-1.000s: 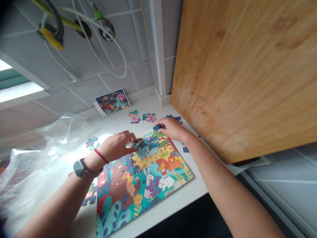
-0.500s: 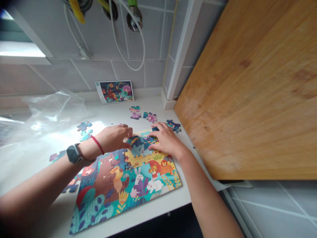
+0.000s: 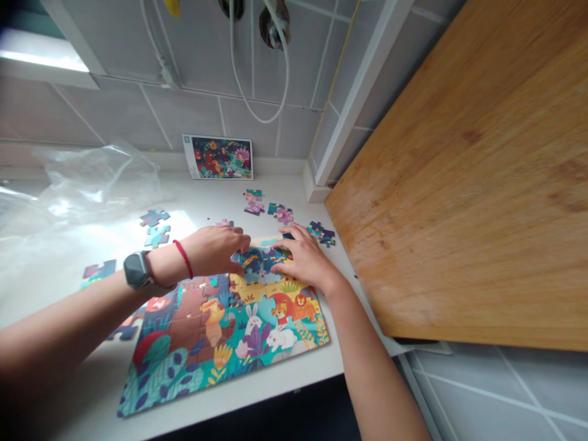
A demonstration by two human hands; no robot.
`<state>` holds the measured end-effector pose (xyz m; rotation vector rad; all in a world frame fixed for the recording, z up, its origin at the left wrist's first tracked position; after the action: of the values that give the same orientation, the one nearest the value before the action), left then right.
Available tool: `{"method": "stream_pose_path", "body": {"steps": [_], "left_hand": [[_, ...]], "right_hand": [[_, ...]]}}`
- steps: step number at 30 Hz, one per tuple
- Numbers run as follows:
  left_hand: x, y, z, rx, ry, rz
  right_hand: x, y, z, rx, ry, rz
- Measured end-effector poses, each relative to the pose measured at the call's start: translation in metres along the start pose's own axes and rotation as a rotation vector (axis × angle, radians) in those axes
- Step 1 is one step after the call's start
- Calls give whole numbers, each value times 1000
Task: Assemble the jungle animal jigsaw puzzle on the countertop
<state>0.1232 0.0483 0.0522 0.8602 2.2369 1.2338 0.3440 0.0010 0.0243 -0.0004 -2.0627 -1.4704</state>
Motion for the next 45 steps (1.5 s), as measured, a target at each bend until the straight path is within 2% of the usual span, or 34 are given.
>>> {"method": "stream_pose_path", "body": {"steps": [5,16,31,39,45], "left_hand": [[0,2,1,30,-16,-16],[2,4,1,69,-1,-45],[-1,7,-1,60,-19,-45],[-1,3,1,41,-9,-68],[-1,4,1,37,-1,-58]], "right_hand": [[-1,-2,0,18,-14,3],[-1,-1,-1,-22,55,42],[1,-3,1,-54,88,24],[7,-9,2,-59,216,40],[8,-14,5,-45,196,65]]}}
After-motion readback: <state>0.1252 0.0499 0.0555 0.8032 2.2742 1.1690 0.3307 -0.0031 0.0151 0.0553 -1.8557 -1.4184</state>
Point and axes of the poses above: each hand's wrist, its own z-axis towards the middle knuckle, its own y-axis out of the back of the hand, x = y × z, the point moved 2 cm from there along z, towards the middle knuckle, and after that the axes turned 13 degrees about x, right-handed, at the moved point
